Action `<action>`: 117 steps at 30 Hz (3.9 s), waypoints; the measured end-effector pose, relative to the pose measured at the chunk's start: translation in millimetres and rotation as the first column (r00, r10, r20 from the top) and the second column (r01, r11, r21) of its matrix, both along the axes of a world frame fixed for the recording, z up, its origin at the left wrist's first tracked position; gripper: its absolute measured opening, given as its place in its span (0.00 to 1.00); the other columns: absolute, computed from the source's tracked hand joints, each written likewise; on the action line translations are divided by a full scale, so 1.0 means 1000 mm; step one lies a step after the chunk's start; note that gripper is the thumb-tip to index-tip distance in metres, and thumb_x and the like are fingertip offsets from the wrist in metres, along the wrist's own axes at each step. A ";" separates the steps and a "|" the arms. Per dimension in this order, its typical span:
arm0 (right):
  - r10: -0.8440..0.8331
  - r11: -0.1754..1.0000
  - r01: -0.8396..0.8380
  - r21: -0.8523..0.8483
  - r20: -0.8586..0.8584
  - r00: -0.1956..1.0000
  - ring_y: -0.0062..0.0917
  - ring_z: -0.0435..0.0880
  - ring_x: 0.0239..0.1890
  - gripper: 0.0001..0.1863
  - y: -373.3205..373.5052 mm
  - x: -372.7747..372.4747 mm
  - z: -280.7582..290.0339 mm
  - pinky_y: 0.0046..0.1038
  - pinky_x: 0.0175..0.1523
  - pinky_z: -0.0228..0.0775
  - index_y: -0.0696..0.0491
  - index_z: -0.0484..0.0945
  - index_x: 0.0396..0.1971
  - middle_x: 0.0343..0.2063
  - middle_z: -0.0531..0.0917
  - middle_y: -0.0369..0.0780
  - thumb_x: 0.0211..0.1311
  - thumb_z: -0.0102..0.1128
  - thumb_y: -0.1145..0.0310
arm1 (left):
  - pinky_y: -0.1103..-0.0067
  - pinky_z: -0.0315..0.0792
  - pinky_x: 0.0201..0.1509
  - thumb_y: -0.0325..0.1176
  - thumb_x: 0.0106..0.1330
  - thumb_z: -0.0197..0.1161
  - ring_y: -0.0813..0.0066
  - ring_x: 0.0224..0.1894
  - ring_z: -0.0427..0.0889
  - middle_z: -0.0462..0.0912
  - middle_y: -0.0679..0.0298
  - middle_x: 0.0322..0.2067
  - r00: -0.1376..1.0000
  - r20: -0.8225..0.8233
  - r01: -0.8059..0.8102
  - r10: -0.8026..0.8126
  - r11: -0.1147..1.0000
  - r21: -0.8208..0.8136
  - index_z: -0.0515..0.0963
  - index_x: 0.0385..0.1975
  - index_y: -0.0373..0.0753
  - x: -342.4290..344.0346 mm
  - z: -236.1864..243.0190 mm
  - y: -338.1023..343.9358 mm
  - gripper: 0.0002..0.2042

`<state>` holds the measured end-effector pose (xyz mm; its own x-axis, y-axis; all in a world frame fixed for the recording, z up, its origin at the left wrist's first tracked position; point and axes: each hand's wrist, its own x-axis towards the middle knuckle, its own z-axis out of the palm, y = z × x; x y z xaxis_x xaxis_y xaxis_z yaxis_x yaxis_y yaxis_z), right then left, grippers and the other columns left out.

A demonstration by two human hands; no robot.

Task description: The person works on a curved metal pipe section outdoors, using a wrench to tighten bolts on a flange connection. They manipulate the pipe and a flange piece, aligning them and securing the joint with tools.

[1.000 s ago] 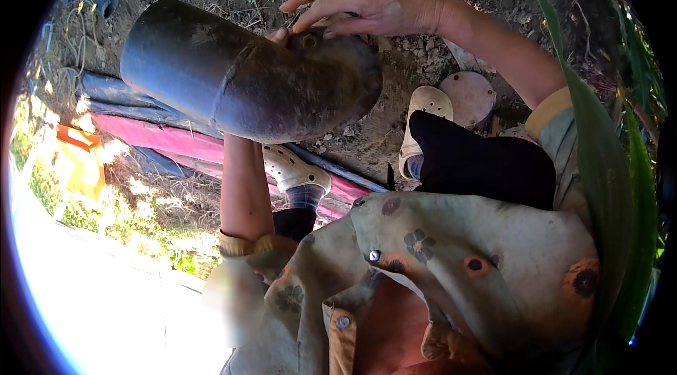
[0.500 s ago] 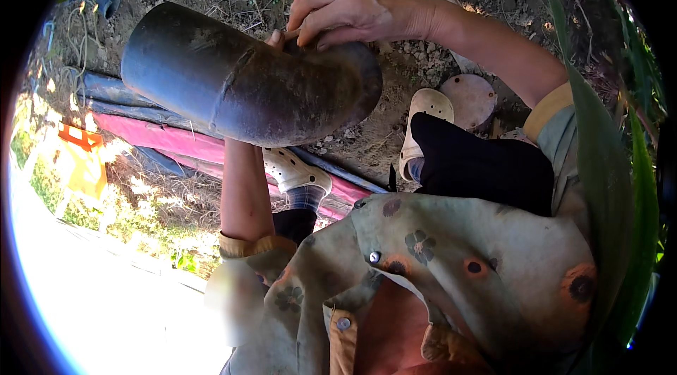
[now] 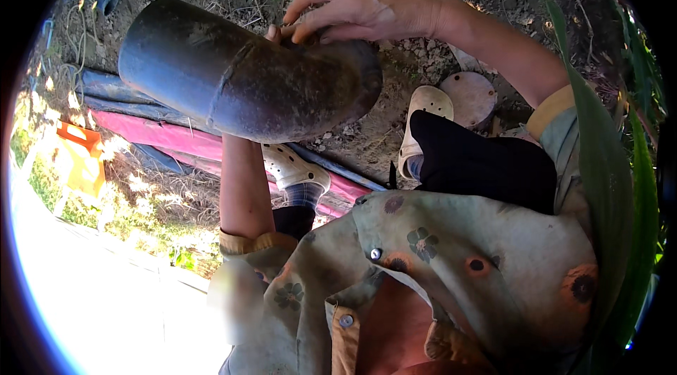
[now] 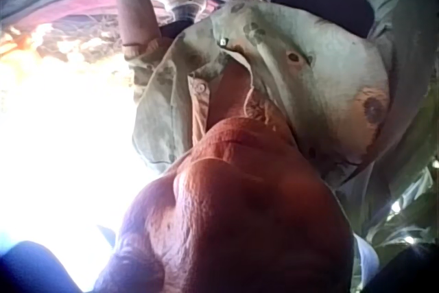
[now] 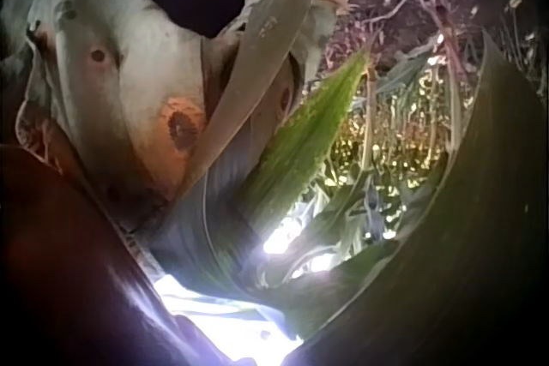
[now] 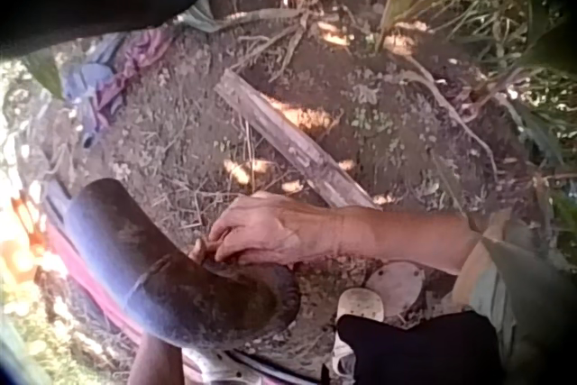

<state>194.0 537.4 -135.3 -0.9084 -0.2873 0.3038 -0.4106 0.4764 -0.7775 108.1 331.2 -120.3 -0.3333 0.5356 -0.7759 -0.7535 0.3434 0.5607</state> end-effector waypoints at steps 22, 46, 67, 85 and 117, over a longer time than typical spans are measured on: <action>-0.035 0.992 0.026 0.126 0.066 0.997 0.22 0.73 0.51 0.16 -0.002 -0.005 0.007 0.30 0.55 0.63 0.48 0.76 0.40 0.45 0.76 0.32 0.48 0.63 0.67 | 0.89 0.64 0.27 0.47 0.66 0.54 0.88 0.26 0.71 0.77 0.72 0.27 0.987 -0.158 -0.044 0.033 0.997 -0.062 0.78 0.38 0.40 0.006 0.011 0.007 0.16; 0.056 0.998 -0.056 0.012 0.014 0.998 0.26 0.75 0.45 0.10 0.002 -0.005 0.010 0.30 0.51 0.66 0.49 0.78 0.35 0.39 0.76 0.32 0.51 0.60 0.68 | 0.89 0.64 0.35 0.46 0.69 0.49 0.88 0.33 0.69 0.75 0.71 0.33 0.993 -0.098 0.056 -0.061 0.997 -0.052 0.74 0.46 0.34 0.002 0.013 0.008 0.20; 0.028 0.995 -0.029 0.099 0.017 0.999 0.28 0.76 0.42 0.17 0.002 -0.008 0.007 0.31 0.47 0.70 0.49 0.74 0.40 0.34 0.75 0.34 0.47 0.62 0.66 | 0.85 0.66 0.40 0.48 0.67 0.52 0.85 0.36 0.72 0.78 0.70 0.35 0.994 -0.086 0.061 -0.062 0.998 -0.016 0.77 0.41 0.39 0.004 0.015 0.011 0.18; -0.051 0.994 0.043 0.104 0.073 0.996 0.26 0.76 0.40 0.14 0.001 -0.005 0.012 0.30 0.44 0.71 0.50 0.75 0.36 0.34 0.73 0.33 0.46 0.64 0.68 | 0.85 0.66 0.42 0.47 0.68 0.49 0.83 0.37 0.73 0.78 0.68 0.37 0.987 -0.127 0.094 -0.097 0.995 -0.030 0.74 0.46 0.35 0.002 0.009 0.008 0.20; -0.049 0.990 0.043 0.138 0.041 0.998 0.26 0.77 0.39 0.16 -0.004 -0.005 0.015 0.29 0.42 0.74 0.48 0.73 0.38 0.34 0.74 0.32 0.46 0.63 0.67 | 0.84 0.67 0.38 0.49 0.65 0.55 0.84 0.33 0.74 0.78 0.69 0.32 0.994 -0.104 -0.030 0.028 0.999 -0.014 0.77 0.39 0.39 0.008 0.014 0.010 0.18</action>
<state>188.7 532.9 -120.6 -0.9332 -0.2813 0.2236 -0.3525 0.5967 -0.7209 115.7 341.3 -106.6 -0.4279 0.5131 -0.7440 -0.7009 0.3314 0.6316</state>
